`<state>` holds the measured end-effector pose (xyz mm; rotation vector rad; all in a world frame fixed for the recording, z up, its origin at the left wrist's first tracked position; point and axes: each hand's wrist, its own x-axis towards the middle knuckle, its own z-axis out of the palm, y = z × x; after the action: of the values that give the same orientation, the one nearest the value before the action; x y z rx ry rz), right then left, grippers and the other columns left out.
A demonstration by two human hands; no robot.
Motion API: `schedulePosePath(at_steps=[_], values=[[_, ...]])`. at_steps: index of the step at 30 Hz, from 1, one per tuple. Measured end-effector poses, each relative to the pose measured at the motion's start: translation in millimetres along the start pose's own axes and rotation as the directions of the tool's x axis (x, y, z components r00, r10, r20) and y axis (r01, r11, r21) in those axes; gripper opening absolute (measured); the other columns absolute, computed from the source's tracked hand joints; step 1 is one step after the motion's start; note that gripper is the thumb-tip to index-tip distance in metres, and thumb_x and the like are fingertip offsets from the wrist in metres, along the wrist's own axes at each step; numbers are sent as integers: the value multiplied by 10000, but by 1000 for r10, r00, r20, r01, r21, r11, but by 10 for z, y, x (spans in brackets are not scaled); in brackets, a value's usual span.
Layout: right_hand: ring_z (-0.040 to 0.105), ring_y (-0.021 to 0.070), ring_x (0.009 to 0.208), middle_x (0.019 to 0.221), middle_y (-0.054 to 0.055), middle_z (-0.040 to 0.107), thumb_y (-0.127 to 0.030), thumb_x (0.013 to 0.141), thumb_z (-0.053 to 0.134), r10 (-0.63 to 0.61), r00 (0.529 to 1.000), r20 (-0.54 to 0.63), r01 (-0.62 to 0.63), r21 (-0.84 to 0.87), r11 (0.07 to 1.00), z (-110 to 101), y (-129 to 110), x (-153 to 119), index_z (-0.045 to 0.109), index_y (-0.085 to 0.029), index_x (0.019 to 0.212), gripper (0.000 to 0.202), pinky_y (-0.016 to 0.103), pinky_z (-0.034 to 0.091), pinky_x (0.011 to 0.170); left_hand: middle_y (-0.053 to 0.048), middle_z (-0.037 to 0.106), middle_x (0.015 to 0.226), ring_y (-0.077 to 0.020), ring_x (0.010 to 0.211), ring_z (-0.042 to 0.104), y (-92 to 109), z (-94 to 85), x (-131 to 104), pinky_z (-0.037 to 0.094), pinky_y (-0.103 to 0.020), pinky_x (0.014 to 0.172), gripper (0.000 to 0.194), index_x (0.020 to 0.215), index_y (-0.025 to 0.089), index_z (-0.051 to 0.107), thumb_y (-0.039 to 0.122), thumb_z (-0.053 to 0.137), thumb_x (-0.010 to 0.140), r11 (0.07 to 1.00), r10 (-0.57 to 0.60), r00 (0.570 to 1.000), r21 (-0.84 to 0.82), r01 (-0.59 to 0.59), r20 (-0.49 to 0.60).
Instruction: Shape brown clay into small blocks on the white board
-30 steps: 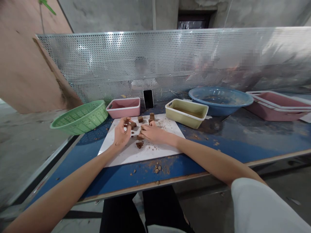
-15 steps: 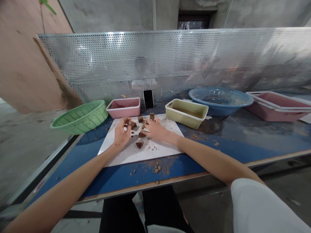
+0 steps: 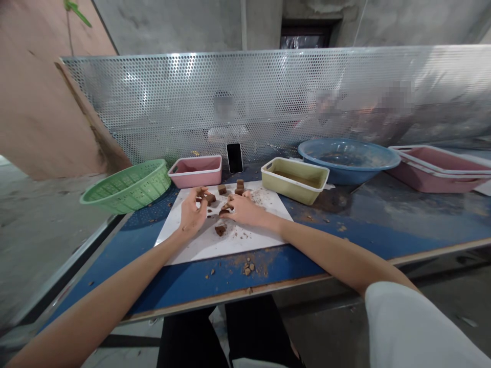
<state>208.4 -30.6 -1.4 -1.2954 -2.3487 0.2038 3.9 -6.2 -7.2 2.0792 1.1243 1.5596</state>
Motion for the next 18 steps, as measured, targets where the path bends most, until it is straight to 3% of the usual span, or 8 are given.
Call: schedulePosePath(at_steps=[8, 18], values=[[565, 195, 885, 1051, 64, 726, -402, 1021, 706, -37, 998, 43, 39, -43, 998, 99, 102, 45, 843, -238, 916, 238, 346, 245, 791, -37, 755, 988, -200, 885, 705, -44, 3, 0, 548, -352, 827, 266, 1147, 239, 609, 176, 527, 901, 1000, 0, 1000, 28, 0, 11], [563, 201, 923, 993, 57, 730, -349, 1054, 668, -128, 986, 110, 136, -71, 988, 46, 98, 45, 845, -239, 915, 250, 345, 255, 810, -50, 761, 999, -201, 842, 697, -31, 8, 4, 550, -369, 811, 259, 1139, 236, 618, 176, 526, 905, 1000, -5, 1000, 28, 5, 3]])
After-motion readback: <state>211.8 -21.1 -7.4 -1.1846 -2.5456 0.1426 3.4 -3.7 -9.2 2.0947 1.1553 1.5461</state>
